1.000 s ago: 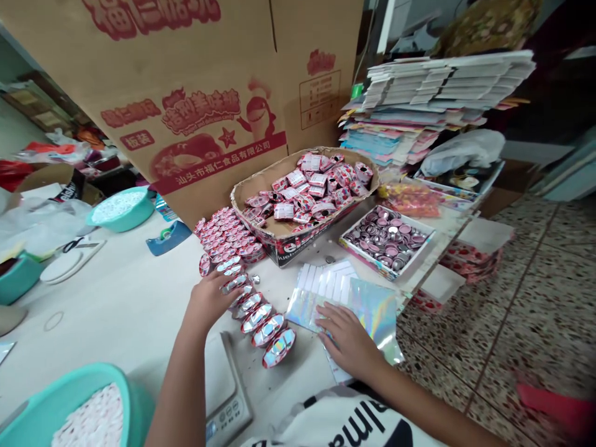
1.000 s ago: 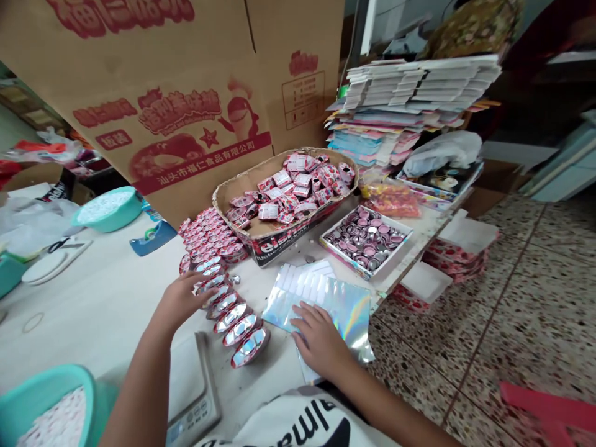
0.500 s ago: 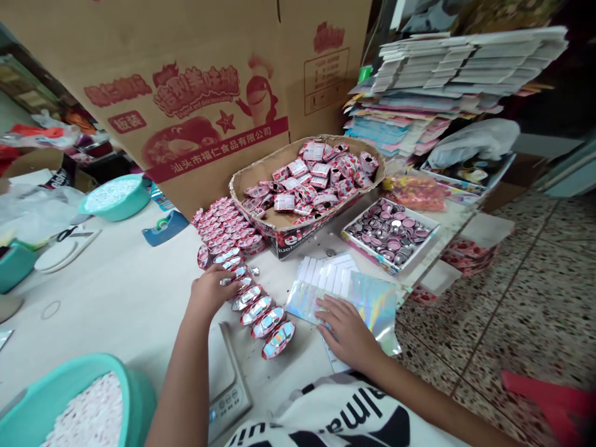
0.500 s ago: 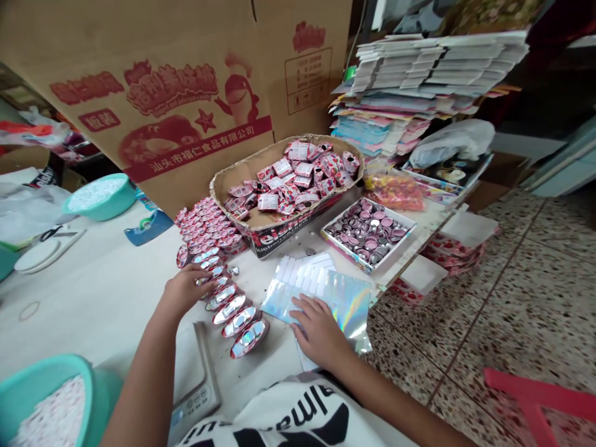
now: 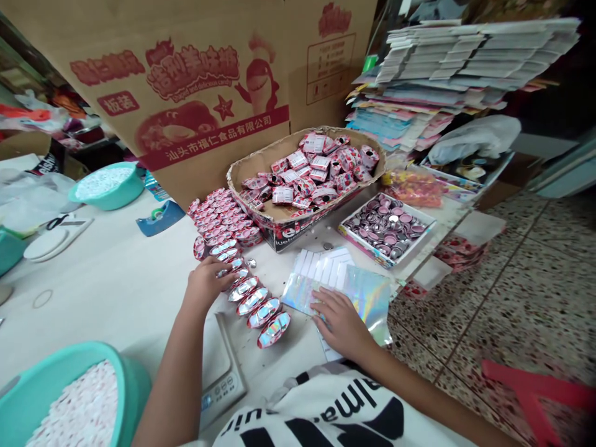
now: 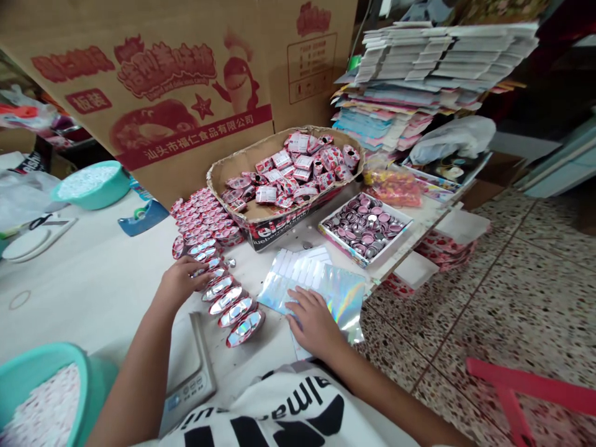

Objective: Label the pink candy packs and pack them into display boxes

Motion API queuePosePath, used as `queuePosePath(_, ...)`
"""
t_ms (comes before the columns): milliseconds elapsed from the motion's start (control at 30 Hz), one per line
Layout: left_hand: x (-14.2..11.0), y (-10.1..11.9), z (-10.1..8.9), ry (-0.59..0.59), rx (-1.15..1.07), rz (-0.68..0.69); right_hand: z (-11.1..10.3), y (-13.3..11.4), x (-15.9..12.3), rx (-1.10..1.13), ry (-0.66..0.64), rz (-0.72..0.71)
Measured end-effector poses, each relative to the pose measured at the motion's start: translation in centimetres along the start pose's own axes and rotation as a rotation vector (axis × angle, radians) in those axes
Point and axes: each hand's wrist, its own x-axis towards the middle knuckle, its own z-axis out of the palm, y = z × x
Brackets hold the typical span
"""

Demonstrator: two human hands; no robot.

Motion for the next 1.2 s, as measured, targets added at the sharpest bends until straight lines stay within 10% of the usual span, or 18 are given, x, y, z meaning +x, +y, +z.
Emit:
queuePosePath(467, -4.0, 6.2, -1.3, 0.14, -0.083, 0.107, 0.0, 0.0, 0.0, -0.016, -0.008, 0.004)
queuePosePath(700, -5.5, 4.6, 1.9, 0.015, -0.135, 0.04, 0.0, 0.1, -0.1, -0.007, -0.027, 0.006)
queuePosePath(1200, -5.1, 4.6, 2.0, -0.014, -0.226, -0.042, -0.1, -0.1, 0.0, -0.003, -0.017, 0.008)
